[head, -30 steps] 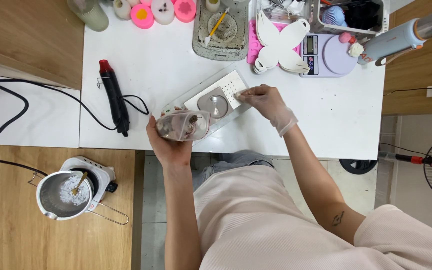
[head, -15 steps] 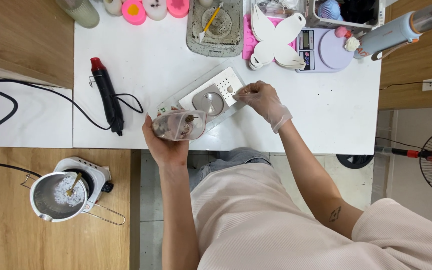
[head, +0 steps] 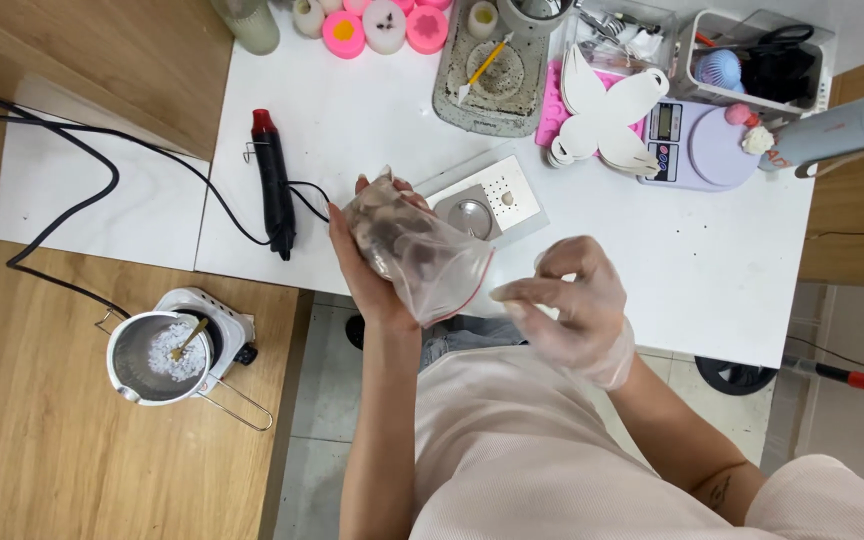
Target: Preparing wax and materials for candle making at a studio workbench.
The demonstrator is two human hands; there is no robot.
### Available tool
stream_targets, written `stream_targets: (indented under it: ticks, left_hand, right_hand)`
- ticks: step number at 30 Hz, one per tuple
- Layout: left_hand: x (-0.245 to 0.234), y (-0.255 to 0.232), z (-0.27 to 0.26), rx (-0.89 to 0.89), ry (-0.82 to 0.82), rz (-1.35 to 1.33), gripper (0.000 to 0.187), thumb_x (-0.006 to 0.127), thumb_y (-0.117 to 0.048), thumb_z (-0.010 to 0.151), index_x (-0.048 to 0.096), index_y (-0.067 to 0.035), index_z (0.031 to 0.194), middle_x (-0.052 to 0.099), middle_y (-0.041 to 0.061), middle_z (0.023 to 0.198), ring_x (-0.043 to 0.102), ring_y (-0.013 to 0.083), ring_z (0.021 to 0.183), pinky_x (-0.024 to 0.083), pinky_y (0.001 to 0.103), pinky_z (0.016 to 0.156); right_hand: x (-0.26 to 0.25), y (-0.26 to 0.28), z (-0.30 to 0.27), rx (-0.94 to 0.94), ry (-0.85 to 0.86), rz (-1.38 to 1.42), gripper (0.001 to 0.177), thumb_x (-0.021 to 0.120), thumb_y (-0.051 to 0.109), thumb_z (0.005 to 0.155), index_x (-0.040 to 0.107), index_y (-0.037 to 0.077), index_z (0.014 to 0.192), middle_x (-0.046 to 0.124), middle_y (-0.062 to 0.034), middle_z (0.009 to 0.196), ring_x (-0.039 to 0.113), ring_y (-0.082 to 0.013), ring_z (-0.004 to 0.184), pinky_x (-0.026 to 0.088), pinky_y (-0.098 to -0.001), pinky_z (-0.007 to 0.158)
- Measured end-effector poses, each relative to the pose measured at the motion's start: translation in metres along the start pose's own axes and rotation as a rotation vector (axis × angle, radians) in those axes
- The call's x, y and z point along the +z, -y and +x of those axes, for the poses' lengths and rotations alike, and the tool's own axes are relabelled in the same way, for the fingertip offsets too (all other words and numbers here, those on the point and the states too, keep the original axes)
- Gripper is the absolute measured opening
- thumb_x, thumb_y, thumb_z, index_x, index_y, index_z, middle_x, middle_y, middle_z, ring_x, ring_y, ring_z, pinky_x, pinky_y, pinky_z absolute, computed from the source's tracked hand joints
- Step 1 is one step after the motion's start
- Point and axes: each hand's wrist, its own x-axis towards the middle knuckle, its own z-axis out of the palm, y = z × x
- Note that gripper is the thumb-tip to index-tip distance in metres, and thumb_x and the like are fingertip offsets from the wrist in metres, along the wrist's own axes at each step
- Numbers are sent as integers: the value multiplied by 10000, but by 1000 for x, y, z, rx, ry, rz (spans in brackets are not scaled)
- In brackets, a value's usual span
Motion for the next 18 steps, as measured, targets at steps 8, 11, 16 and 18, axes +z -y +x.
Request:
stream_targets:
  ticks: [8,11,16,18]
  left_hand:
    - [43,11,-14,71,80,-8,565,494,-591,1033,507,-166,1406,573,131,1324,544,359,1307,435,645,1133]
    - [45,9,-14,78,52,-4,545,490,-585,1011,489,-186,1382,557,128,1342,508,395,1373,429,677,1121]
    - [37,6,-9,85,-126,126,562,521,-564,983,446,-181,1387,523,181,1361,545,399,1339,465,568,1119]
    - [27,4,-7,59,-145,107,551,527,-563,979,440,-173,1358,524,193,1347,557,396,1319,481,563,1103]
  right_hand:
    - [9,26,23,285,38,-68,358,787,143,842,695,-5,1154,523,-162,1019,515,-260,986,458,-376,858]
    - [6,21,33,214,143,-178,391,822,167,822,710,-1,1156,564,-65,929,466,-306,945,441,-425,855]
    - [10,24,52,546,356,-156,552,796,176,786,706,123,1328,531,-116,960,539,-247,862,488,-372,750]
    - [12,24,57,563,399,-168,567,809,183,781,700,149,1336,534,-117,975,555,-242,859,498,-375,760]
